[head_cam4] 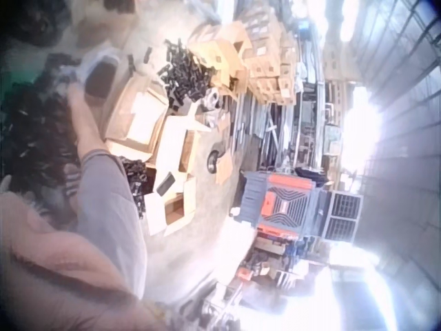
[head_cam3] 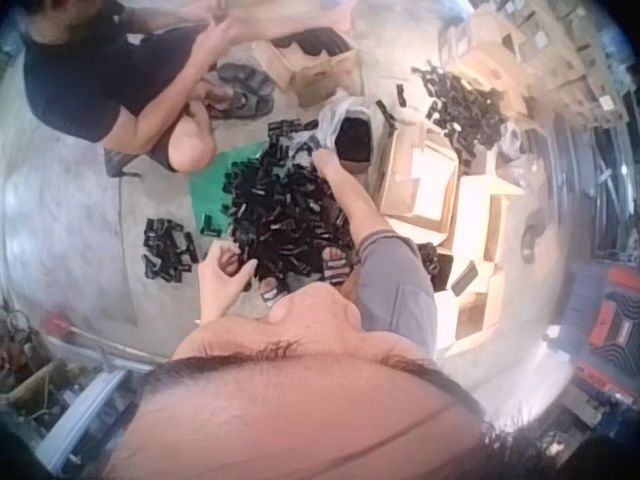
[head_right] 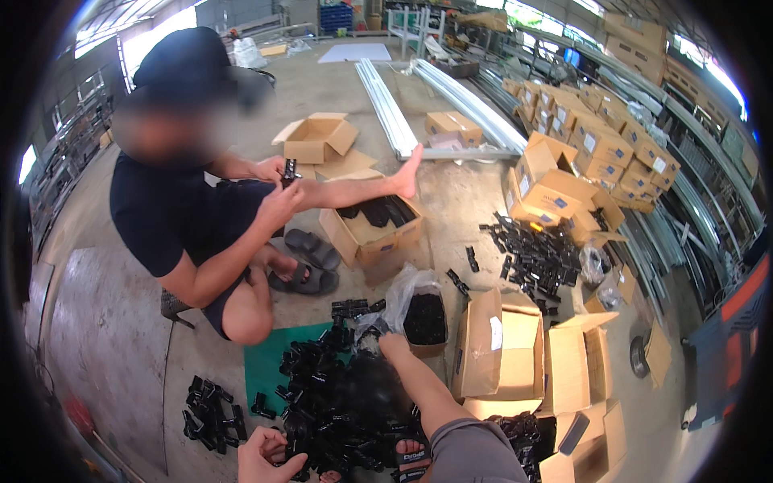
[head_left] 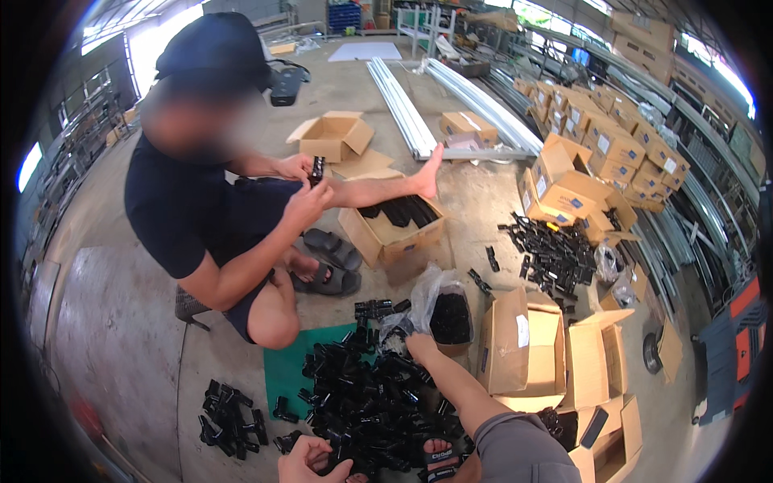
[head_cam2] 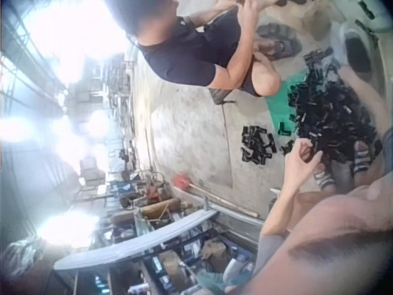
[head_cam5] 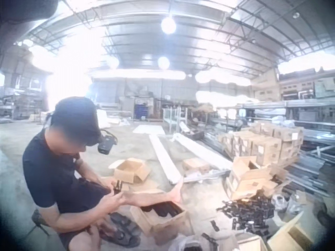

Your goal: The person picks up and joins small black plastic components by hand, placing the assembled units into a cardboard box.

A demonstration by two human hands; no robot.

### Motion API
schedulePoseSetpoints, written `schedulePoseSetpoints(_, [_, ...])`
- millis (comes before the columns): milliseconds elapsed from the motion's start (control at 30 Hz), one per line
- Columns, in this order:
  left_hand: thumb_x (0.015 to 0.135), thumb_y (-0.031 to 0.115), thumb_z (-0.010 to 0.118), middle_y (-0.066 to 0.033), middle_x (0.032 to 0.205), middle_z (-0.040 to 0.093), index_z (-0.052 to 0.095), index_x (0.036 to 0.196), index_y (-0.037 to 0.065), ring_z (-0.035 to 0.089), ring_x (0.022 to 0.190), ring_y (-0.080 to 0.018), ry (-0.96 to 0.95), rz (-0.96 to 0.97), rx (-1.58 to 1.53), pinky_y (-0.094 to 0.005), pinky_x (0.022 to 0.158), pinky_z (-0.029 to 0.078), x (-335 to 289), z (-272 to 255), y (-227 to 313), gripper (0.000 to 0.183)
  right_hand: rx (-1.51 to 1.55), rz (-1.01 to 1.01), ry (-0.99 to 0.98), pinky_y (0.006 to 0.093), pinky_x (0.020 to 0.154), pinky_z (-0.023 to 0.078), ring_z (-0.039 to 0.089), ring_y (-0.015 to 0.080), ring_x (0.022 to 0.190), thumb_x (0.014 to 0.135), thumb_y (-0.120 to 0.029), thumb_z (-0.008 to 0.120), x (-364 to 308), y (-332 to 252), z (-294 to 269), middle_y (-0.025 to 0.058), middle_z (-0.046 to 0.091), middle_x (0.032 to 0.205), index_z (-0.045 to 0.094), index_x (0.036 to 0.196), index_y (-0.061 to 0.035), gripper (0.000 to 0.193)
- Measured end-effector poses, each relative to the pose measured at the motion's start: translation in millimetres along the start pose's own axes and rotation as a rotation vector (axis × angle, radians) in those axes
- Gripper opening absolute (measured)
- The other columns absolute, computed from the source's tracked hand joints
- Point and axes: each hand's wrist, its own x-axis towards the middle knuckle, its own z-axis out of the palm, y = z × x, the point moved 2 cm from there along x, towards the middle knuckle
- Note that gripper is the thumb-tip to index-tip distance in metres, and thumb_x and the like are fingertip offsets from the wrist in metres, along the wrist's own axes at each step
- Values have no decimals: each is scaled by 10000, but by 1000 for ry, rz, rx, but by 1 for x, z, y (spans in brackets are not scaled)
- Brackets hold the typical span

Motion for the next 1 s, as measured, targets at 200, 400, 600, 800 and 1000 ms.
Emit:
schedulePoseSetpoints(200, [695,37,867,13,768,601,542,917,11,504,713,-26,9,4,-16,-198,629,452,21,5,-26,395,-103,-110,128,459,711,581,726,321,805,868,-132,572,20,-20,35,160,727,885,744,846,-49,192])
schedulePoseSetpoints(400, [739,0,841,-43,869,701,564,961,12,631,835,-52,-68,-50,-47,-236,754,543,24,7,-10,355,-15,-127,62,438,781,581,710,327,946,852,-91,615,24,-8,23,171,706,1002,712,981,-39,170])
schedulePoseSetpoints(600, [737,-25,834,-71,930,722,561,985,18,660,887,-71,-34,-55,-43,-249,812,554,28,4,-25,371,-95,-96,109,420,782,583,701,309,966,846,-100,632,22,-17,19,149,708,1011,726,963,-57,156])
schedulePoseSetpoints(800, [780,18,842,-64,896,722,551,969,-1,615,812,-29,-52,-42,-20,-211,722,538,29,7,-25,348,-83,-18,54,437,814,578,686,330,1003,830,-91,636,29,-14,30,174,702,1025,739,943,-36,162])
schedulePoseSetpoints(1000, [818,-82,762,-65,982,702,506,1025,19,667,919,-94,4,-39,-462,-261,821,564,36,12,-22,344,267,-108,177,467,831,553,681,361,974,844,-46,615,8,-14,-9,206,702,1022,653,997,11,167])
